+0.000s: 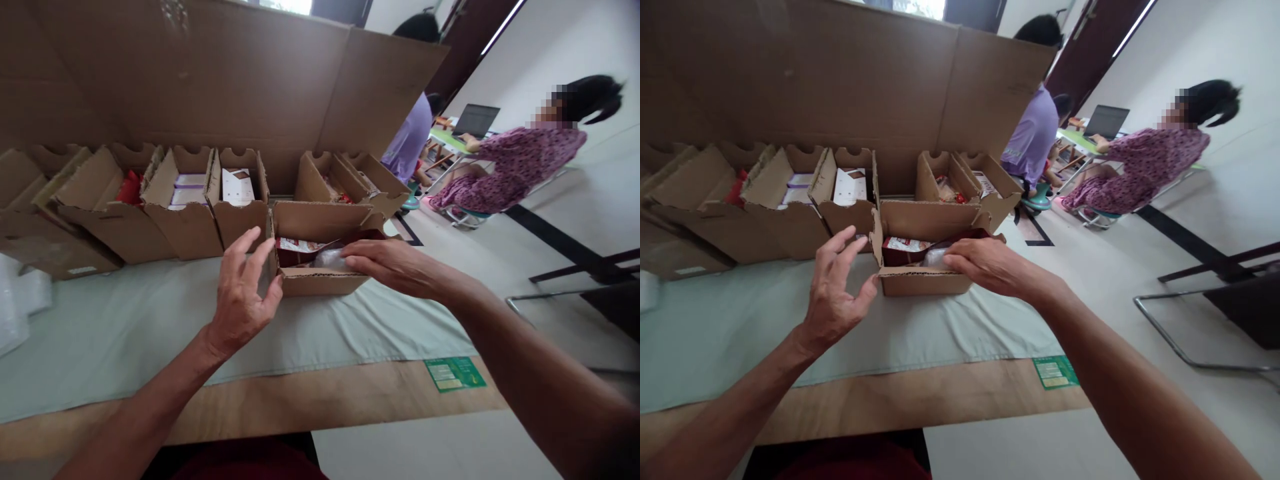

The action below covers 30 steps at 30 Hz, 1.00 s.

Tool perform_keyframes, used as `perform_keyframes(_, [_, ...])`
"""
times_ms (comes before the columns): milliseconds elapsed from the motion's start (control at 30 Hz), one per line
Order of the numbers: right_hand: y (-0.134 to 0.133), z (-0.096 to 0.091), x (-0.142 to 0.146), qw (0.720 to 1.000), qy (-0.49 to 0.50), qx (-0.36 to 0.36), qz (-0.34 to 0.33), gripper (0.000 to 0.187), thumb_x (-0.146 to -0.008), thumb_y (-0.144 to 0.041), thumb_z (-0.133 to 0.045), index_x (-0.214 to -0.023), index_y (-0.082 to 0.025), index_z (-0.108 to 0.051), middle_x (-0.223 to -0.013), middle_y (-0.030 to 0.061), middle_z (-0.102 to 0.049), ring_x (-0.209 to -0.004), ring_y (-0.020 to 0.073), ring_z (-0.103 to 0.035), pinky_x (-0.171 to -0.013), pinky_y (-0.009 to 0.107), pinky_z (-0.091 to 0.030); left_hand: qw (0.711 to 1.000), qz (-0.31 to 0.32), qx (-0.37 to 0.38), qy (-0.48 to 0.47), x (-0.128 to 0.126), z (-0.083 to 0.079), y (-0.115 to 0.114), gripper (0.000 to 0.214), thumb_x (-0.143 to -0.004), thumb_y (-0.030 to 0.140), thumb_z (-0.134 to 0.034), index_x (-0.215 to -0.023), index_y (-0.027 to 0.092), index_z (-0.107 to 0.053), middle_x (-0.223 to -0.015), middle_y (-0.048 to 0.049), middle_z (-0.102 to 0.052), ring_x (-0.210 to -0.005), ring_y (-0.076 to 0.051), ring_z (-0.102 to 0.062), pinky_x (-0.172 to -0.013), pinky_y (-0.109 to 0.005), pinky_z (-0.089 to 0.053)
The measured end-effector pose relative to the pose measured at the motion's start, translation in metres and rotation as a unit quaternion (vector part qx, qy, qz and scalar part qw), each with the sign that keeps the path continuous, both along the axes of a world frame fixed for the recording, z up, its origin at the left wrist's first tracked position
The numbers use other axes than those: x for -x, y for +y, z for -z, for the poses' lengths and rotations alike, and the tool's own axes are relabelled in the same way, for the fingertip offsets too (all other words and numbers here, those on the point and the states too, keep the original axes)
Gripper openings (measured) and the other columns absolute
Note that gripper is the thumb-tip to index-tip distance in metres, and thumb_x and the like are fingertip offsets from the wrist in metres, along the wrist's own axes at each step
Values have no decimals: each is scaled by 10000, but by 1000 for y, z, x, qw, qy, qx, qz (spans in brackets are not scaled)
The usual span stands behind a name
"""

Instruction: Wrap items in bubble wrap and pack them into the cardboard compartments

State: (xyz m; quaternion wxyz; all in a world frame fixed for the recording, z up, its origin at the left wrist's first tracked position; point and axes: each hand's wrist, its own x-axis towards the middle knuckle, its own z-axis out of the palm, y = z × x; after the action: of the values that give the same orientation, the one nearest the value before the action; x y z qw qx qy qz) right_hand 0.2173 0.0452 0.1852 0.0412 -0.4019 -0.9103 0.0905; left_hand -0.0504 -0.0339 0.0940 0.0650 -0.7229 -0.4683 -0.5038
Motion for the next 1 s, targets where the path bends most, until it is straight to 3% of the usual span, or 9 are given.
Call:
perform_keyframes(67, [1, 2, -1, 997, 26, 67, -15, 413, -1043, -360, -392, -1042, -196, -771, -1110, 68, -766, -991, 225, -715, -885, 315, -548, 999, -6, 18, -27, -4, 7, -3, 630, -899, 216, -650, -1488, 229, -426, -1515, -172, -471, -1410, -335, -471, -1174, -553, -397])
perform_keyframes(133, [-3, 0, -4, 993, 82, 78, 17, 427, -1044, -393, -388, -1039, -198, -768, -1094, 63, -768, -990, 230, -710, -883, 323, -547, 998, -3, 48, -46, -6, 14, -7, 652, -895, 218, -647, -1502, 223, -411, -1521, -173, -467, -1425, -330, -456, -1190, -557, -372])
perform_keyframes(233, [-24, -2, -19, 965, 221, -21, 139, 383, -1017, -443, -470, -989, -210, -772, -1018, 46, -781, -933, 225, -712, -841, 322, -542, 988, 12, 124, -92, -1, 27, -11, 668, -874, 243, -655, -1499, 223, -419, -1524, -169, -471, -1433, -329, -449, -1187, -562, -371])
perform_keyframes(300, [-46, 5, -36, 913, 311, -120, 236, 302, -977, -416, -559, -911, -212, -772, -934, 47, -781, -894, 222, -714, -840, 331, -536, 967, 39, 192, -162, 8, 37, -5, 693, -851, 294, -673, -1495, 224, -427, -1520, -167, -484, -1415, -333, -471, -1160, -553, -404])
perform_keyframes(400, [-75, 39, -62, 846, 385, -146, 338, 196, -914, -365, -645, -859, -212, -756, -872, 67, -772, -871, 241, -719, -851, 374, -542, 897, 115, 281, -322, 21, 54, 20, 700, -813, 369, -669, -1467, 231, -463, -1509, -154, -519, -1389, -326, -510, -1106, -504, -461])
perform_keyframes(533, [-85, 109, -70, 831, 416, 23, 370, 367, -844, -448, -701, -1108, -193, -716, -1042, 134, -769, -896, 282, -734, -766, 414, -582, 798, 193, 324, -469, 18, 68, 72, 579, -711, 329, -647, -1277, 213, -609, -1368, -105, -647, -1324, -286, -564, -1103, -434, -443])
perform_keyframes(700, [-70, 164, -44, 810, 470, 96, 337, 711, -802, -587, -728, -1392, -228, -561, -1453, 197, -582, -1188, 340, -666, -812, 436, -607, 742, 268, 338, -512, 0, 65, 110, 432, -641, 334, -662, -1050, 201, -703, -1079, -47, -754, -1143, -281, -649, -1046, -402, -456])
perform_keyframes(800, [-63, 173, -33, 796, 504, 113, 315, 795, -816, -643, -709, -1474, -253, -491, -1501, 181, -539, -1237, 341, -636, -860, 460, -606, 742, 273, 347, -505, -1, 61, 91, 407, -651, 332, -689, -1031, 191, -731, -1066, -51, -761, -1118, -296, -656, -1024, -403, -462])
perform_keyframes(1000, [-89, 174, -15, 768, 551, 96, 311, 636, -906, -620, -595, -1415, -240, -599, -1440, 126, -613, -1252, 329, -614, -1023, 496, -533, 793, 243, 351, -434, 8, 79, -17, 413, -898, 464, -618, -1177, 189, -747, -1212, -97, -743, -1170, -310, -642, -1049, -412, -457])
